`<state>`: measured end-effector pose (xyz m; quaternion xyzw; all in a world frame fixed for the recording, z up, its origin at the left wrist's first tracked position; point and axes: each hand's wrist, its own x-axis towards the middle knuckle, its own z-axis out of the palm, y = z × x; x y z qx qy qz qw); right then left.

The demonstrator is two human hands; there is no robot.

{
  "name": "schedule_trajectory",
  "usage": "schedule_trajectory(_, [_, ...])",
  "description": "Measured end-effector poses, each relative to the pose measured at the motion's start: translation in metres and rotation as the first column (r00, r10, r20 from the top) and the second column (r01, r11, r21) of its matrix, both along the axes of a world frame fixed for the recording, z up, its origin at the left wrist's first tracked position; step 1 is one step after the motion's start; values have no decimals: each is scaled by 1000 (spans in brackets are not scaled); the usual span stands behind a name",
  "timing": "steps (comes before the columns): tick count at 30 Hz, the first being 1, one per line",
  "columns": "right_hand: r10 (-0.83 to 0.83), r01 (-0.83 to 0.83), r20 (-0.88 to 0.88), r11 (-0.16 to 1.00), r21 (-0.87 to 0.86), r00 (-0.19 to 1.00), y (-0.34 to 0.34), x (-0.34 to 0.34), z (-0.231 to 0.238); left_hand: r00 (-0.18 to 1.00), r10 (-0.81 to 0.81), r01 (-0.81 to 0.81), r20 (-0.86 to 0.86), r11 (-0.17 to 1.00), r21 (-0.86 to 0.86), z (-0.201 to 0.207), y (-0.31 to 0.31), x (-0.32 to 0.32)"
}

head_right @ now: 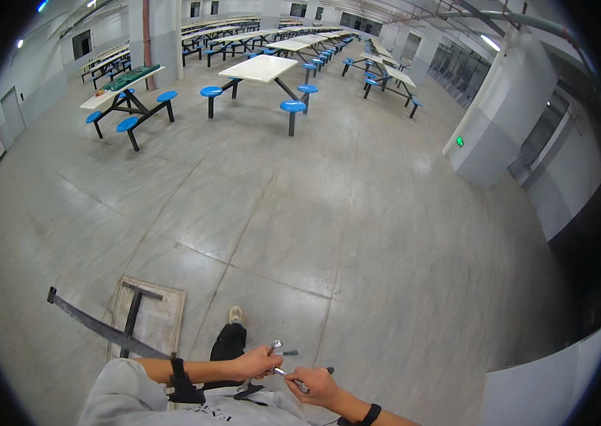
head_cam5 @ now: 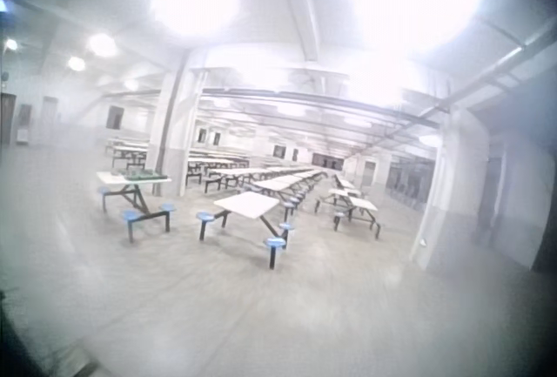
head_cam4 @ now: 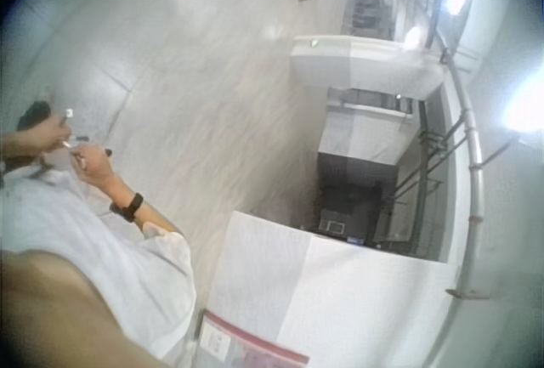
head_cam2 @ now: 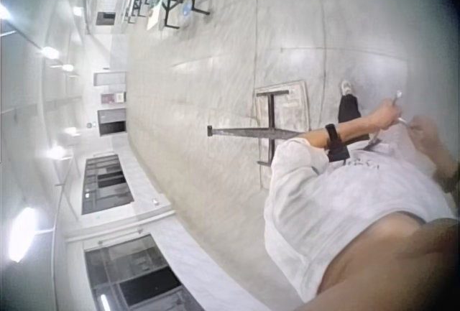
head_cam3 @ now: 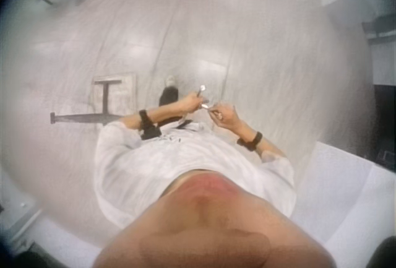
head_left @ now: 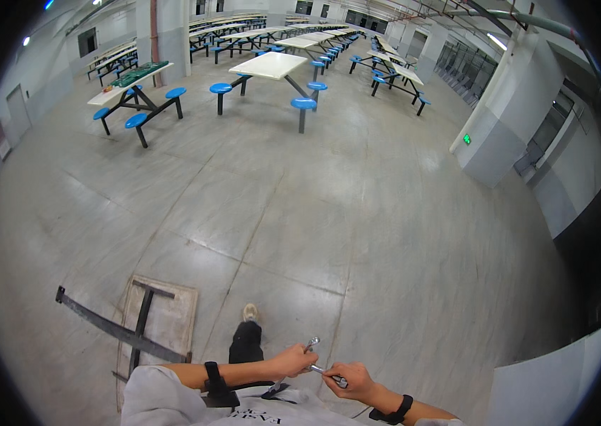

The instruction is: The person assembles a cafeteria table by placing a tabletop onto its metal frame and securing it with bolts and nuts using a ratchet wrench.

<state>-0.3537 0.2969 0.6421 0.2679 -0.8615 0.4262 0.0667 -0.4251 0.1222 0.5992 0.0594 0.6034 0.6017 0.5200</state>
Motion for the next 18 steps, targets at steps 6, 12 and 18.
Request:
schedule_trajectory(6, [-44, 47, 218, 999, -11, 975, -3, -129, -22, 992, 75, -76, -98, 997, -6, -23, -6, -133])
schedule_trajectory(12, [-262, 284, 358, 959, -10, 896, 10, -233, 12, 950, -131, 161, -285, 984, 82, 19, 4, -252])
schedule_trajectory(18, [-245, 265, 403, 964, 7, 882, 38, -330, 5, 944, -224, 252, -244, 964, 88, 0, 25, -349])
